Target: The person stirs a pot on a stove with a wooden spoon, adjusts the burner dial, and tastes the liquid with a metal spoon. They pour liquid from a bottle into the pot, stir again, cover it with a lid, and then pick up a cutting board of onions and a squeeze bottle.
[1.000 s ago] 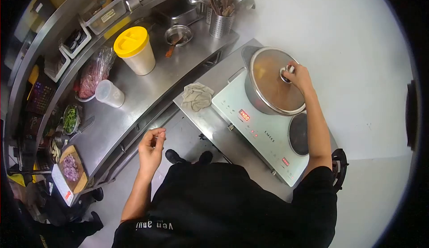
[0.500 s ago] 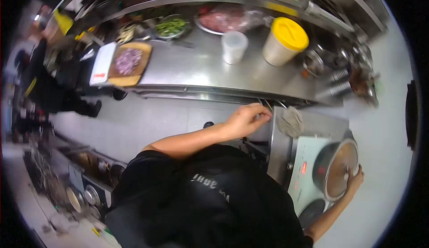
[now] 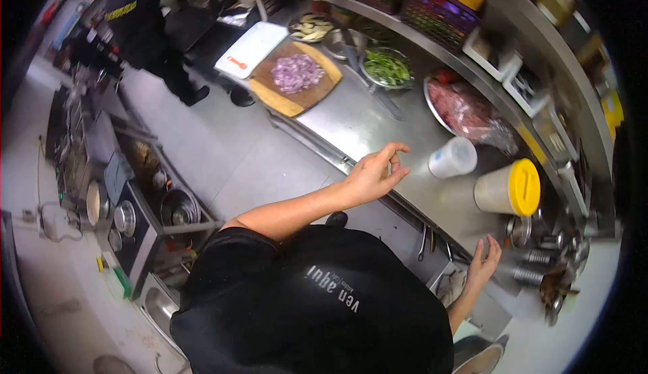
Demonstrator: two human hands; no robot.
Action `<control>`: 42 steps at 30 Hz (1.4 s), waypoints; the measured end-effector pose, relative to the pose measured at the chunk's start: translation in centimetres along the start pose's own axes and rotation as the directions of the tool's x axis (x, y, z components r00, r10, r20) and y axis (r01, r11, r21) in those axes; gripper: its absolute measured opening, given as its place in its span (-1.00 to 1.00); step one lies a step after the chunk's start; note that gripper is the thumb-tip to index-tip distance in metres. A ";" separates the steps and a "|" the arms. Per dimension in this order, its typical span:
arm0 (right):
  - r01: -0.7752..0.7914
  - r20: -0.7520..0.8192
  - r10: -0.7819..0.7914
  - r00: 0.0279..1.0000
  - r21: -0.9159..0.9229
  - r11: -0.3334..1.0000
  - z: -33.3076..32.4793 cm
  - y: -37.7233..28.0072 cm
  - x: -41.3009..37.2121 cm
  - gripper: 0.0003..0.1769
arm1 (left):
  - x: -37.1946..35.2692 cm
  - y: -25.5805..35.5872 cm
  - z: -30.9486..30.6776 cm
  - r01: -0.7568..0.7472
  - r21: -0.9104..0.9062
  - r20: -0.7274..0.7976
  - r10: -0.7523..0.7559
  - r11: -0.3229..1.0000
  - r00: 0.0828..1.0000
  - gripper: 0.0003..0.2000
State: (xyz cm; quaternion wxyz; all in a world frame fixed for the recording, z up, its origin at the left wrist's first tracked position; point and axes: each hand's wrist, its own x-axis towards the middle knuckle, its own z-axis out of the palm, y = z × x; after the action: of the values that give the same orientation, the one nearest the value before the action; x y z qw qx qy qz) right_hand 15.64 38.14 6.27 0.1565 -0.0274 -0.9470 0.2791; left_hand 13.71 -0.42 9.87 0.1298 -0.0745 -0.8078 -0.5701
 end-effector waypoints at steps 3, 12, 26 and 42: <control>0.098 0.048 -0.099 0.994 0.020 0.995 3.3 -1.1 4.2 -0.68 | -1.1 -1.8 -2.2 0.085 0.026 -0.122 -0.081 0.996 0.989 -0.64; 0.506 0.211 -0.563 0.799 0.271 0.819 15.5 -7.5 13.7 -0.71 | -6.4 -1.0 -3.1 0.350 0.080 -0.455 -0.278 0.933 0.846 -0.64; 0.577 0.365 -0.760 0.538 0.499 0.647 24.7 -20.9 11.6 -0.68 | -9.8 -1.4 -3.1 0.455 -0.230 -0.630 -0.488 0.860 0.604 -0.67; 0.662 -0.898 -0.302 0.319 -0.016 0.750 -5.8 -29.8 37.0 -0.45 | 7.4 1.9 -12.9 -0.146 -0.078 -0.401 0.103 0.986 0.910 -0.67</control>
State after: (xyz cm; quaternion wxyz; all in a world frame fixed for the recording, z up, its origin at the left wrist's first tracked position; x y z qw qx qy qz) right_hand -16.65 21.23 37.26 0.6852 0.1557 -0.6298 0.3310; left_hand 8.81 -12.11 17.87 0.3221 -0.0163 -0.7271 -0.6061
